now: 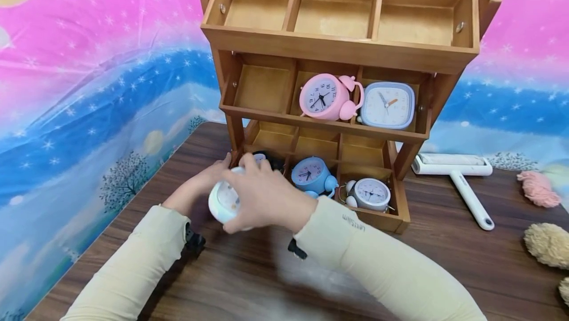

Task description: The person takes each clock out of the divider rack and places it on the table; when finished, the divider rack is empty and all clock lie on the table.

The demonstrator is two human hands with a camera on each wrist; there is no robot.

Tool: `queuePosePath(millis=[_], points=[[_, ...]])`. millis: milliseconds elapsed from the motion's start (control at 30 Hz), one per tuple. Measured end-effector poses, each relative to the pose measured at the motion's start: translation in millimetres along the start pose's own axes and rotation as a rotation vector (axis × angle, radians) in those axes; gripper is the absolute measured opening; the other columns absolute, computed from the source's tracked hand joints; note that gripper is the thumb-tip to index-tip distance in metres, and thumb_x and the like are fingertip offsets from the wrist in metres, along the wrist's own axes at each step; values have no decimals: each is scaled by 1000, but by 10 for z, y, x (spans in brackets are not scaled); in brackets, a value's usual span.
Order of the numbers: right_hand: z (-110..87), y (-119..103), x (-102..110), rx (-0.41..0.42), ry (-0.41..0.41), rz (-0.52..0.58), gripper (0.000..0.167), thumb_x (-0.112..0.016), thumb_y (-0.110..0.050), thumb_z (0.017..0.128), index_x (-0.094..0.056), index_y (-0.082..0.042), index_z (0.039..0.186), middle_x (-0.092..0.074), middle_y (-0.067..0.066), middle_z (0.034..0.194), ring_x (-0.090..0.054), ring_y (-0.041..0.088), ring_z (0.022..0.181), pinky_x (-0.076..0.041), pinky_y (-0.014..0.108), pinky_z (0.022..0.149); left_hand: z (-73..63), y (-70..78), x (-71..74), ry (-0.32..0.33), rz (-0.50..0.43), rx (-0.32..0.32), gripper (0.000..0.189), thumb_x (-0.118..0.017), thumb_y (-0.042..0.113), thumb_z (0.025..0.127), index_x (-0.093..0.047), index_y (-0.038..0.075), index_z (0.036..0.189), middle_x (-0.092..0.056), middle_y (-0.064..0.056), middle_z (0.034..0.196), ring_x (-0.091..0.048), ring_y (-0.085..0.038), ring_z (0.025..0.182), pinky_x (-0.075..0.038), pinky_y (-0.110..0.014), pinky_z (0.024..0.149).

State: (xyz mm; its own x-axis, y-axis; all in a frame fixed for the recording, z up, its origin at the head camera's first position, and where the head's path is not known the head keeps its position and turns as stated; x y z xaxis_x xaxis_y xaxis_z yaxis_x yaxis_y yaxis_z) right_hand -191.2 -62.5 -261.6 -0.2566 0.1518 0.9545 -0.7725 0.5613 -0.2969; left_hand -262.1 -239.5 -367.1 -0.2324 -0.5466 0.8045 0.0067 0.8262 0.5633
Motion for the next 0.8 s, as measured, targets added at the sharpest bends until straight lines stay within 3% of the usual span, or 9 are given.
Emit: queuePosePath(millis=[33,100,200,500,800], points=[[-21,-7,-59,5,-21,-2,78,-83,-51,74,-51,-36,143,-38,11,143,-46,28,113,-50,39,78,-7,19,-1,-10,2,59,89,-56,33,99,-1,-10,154,-13,-35,157,-24,-46,143,-30,-53,113],[-37,-11,-181,21,-59,-9,78,-83,-52,74,-51,-35,144,-38,11,142,-47,28,113,-51,38,77,-48,59,5,-2,18,115,97,-60,37,98,3,-10,154,-16,-36,156,-30,-46,141,-35,-53,110],[-15,-13,-345,45,-99,-32,80,-83,-52,74,-50,-34,145,-40,11,140,-49,28,112,-51,37,76,-82,83,-1,2,18,148,105,-65,42,94,5,-7,155,-14,-34,157,-33,-45,140,-37,-54,109],[139,90,-745,48,-155,-26,78,-81,-51,76,-50,-34,146,-36,14,150,-46,35,126,-50,41,89,-92,92,-31,17,-21,149,113,-69,49,90,6,-4,156,-11,-32,160,-23,-45,145,-30,-56,113],[199,163,-897,26,-173,-15,78,-81,-49,77,-49,-34,147,-35,15,152,-46,34,127,-48,43,93,-112,78,-22,26,-29,158,117,-71,53,88,7,-1,157,-11,-29,161,-21,-43,146,-28,-56,114]])
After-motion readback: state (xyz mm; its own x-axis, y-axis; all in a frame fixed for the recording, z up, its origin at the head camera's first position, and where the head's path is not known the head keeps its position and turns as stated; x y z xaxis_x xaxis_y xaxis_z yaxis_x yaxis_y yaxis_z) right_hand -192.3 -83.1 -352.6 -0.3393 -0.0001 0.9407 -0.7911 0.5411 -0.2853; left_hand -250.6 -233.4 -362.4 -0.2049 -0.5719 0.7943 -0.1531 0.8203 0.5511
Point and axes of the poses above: each hand's wrist, its own z-axis towards the middle knuckle, its own x-axis out of the back of the hand, y = z × x, the point moved 4 cm from there along z, towards the middle knuckle
